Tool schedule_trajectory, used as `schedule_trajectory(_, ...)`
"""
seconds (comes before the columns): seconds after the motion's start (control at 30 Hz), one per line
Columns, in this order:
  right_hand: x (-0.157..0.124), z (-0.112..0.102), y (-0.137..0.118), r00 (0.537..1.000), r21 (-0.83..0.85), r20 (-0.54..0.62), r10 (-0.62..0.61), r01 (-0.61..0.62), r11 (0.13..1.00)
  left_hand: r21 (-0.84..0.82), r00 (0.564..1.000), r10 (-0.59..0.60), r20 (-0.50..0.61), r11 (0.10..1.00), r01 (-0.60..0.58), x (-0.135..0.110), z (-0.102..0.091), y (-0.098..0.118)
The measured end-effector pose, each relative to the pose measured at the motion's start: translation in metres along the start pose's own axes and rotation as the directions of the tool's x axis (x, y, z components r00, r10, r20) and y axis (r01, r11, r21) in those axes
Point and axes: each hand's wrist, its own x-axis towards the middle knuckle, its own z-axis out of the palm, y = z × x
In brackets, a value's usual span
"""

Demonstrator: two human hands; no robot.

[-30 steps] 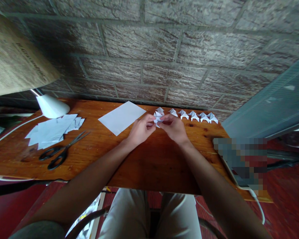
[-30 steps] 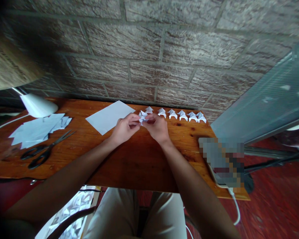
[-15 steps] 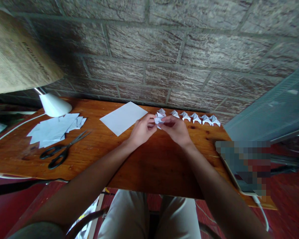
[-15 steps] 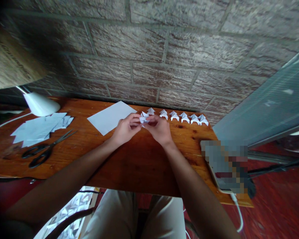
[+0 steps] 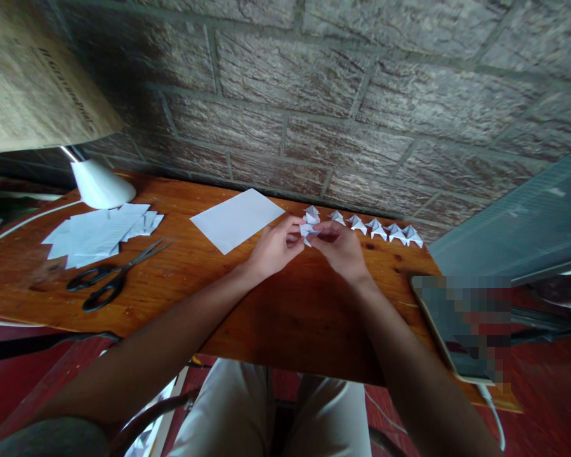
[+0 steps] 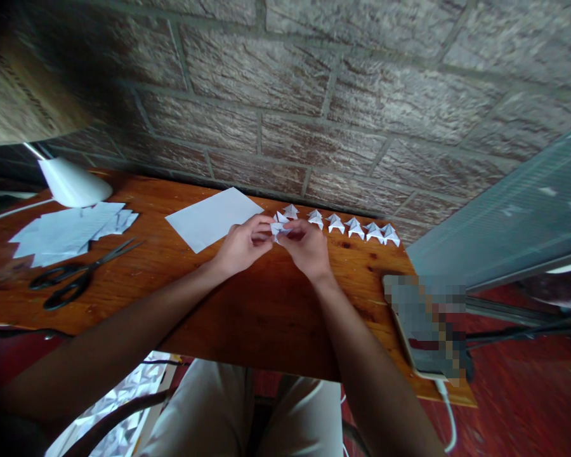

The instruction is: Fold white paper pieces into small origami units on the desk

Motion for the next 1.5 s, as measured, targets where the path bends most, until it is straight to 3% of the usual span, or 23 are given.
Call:
schedule_trajectory(0.43, 0.001, -0.002, 0.004, 0.999, -0.019, 0.026, 0.032, -0.031, 0.999, 0.022, 0.999, -0.036, 0.006, 0.999, 0.036, 0.000, 0.001, -0.001)
schedule_trajectory(0.63, 0.001, -0.007, -0.003, 0.992, 0.050, 0.128, 0.012, -0.019, 0.999, -0.012, 1.000, -0.018, 0.005, 1.000, 0.018, 0.001, -0.002, -0.002)
schedule_trajectory(0.87, 0.002, -0.009, -0.002, 0.994, 0.091, 0.105, 0.013, -0.023, 0.996, -0.101, 1.000, -0.008, 0.010, 0.995, 0.009, 0.002, -0.002, 0.000)
schedule_trajectory(1.0, 0.000, -0.008, -0.005, 0.987, 0.132, 0.145, 0.066, -0.085, 0.988, -0.187, 0.998, -0.060, 0.010, 0.980, 0.060, 0.005, -0.002, -0.006)
schedule_trajectory(1.1, -0.001, -0.011, -0.011, 0.989, 0.048, 0.145, 0.033, -0.040, 0.998, -0.270, 0.992, -0.122, 0.023, 0.955, 0.123, 0.008, -0.004, -0.010)
schedule_trajectory(1.2, 0.001, -0.019, -0.013, 0.998, -0.104, 0.033, -0.046, 0.049, 0.993, -0.345, 0.976, -0.211, 0.054, 0.913, 0.217, 0.010, -0.007, -0.010)
schedule_trajectory(1.27, 0.004, -0.024, -0.013, 0.998, -0.067, -0.017, -0.060, 0.058, 0.996, -0.398, 0.964, -0.254, 0.084, 0.878, 0.266, 0.010, -0.009, -0.009)
schedule_trajectory(1.43, 0.005, -0.024, -0.009, 0.974, 0.220, 0.216, 0.064, -0.113, 0.969, -0.450, 0.955, -0.258, 0.148, 0.842, 0.297, 0.009, -0.010, -0.005)
schedule_trajectory(1.5, 0.004, -0.021, -0.009, 0.968, 0.252, 0.238, 0.080, -0.141, 0.957, -0.448, 0.955, -0.249, 0.158, 0.844, 0.294, 0.009, -0.010, -0.004)
